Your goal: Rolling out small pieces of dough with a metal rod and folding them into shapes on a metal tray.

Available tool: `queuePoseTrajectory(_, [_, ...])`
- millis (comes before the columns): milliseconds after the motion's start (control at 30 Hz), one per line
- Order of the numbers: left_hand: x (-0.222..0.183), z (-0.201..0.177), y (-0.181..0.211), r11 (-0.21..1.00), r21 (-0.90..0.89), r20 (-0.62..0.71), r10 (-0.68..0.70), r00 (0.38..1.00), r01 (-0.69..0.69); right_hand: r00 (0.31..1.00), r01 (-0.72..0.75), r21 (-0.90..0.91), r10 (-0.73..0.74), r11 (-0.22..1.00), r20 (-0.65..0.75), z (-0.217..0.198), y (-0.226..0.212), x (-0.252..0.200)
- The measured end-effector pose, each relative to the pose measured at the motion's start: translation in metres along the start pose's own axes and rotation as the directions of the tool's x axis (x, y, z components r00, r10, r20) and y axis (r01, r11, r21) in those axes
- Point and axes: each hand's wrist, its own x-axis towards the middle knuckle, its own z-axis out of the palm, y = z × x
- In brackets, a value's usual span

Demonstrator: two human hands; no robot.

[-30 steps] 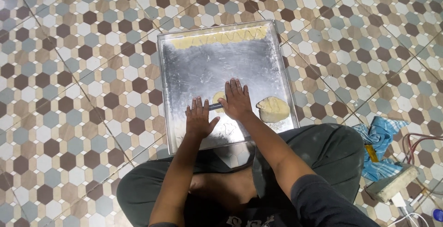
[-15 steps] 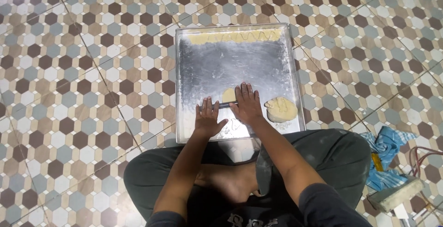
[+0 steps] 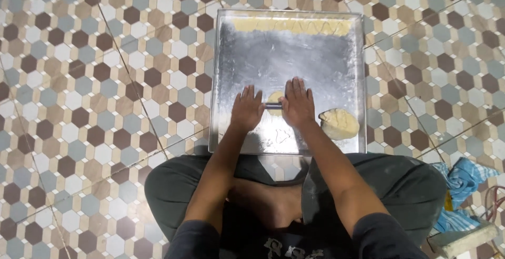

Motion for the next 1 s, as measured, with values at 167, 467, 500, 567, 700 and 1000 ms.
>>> queuePoseTrajectory(167, [0.032, 0.001, -0.005, 1.000, 0.028, -0.081, -0.008, 0.997, 0.010, 0.999, -0.014, -0.004, 0.014, 1.000, -0.030, -0.004, 0.005, 0.029])
queuePoseTrajectory(467, [0.070, -0.016, -0.005, 0.997, 0.057, -0.223, -0.032, 0.974, 0.046, 0.998, -0.060, 0.094, 0.063, 0.994, -0.028, -0.029, 0.005, 0.065])
queuePoseTrajectory(500, [0.074, -0.018, -0.005, 0.997, 0.060, -0.240, -0.033, 0.970, 0.049, 0.997, -0.065, 0.116, 0.070, 0.991, -0.045, -0.029, 0.007, 0.068])
queuePoseTrajectory(567, [0.081, -0.019, -0.007, 0.997, 0.058, -0.239, -0.043, 0.970, 0.058, 0.995, -0.071, 0.113, 0.078, 0.991, -0.056, -0.036, 0.004, 0.070])
queuePoseTrajectory(700, [0.092, -0.020, -0.008, 0.997, 0.054, -0.248, -0.044, 0.968, 0.060, 0.989, -0.099, 0.132, 0.112, 0.986, -0.096, -0.040, 0.005, 0.075])
queuePoseTrajectory(1000, [0.066, 0.008, -0.012, 0.993, 0.120, -0.384, 0.048, 0.922, -0.002, 0.990, -0.128, 0.094, 0.132, 0.987, -0.046, -0.024, 0.004, 0.057])
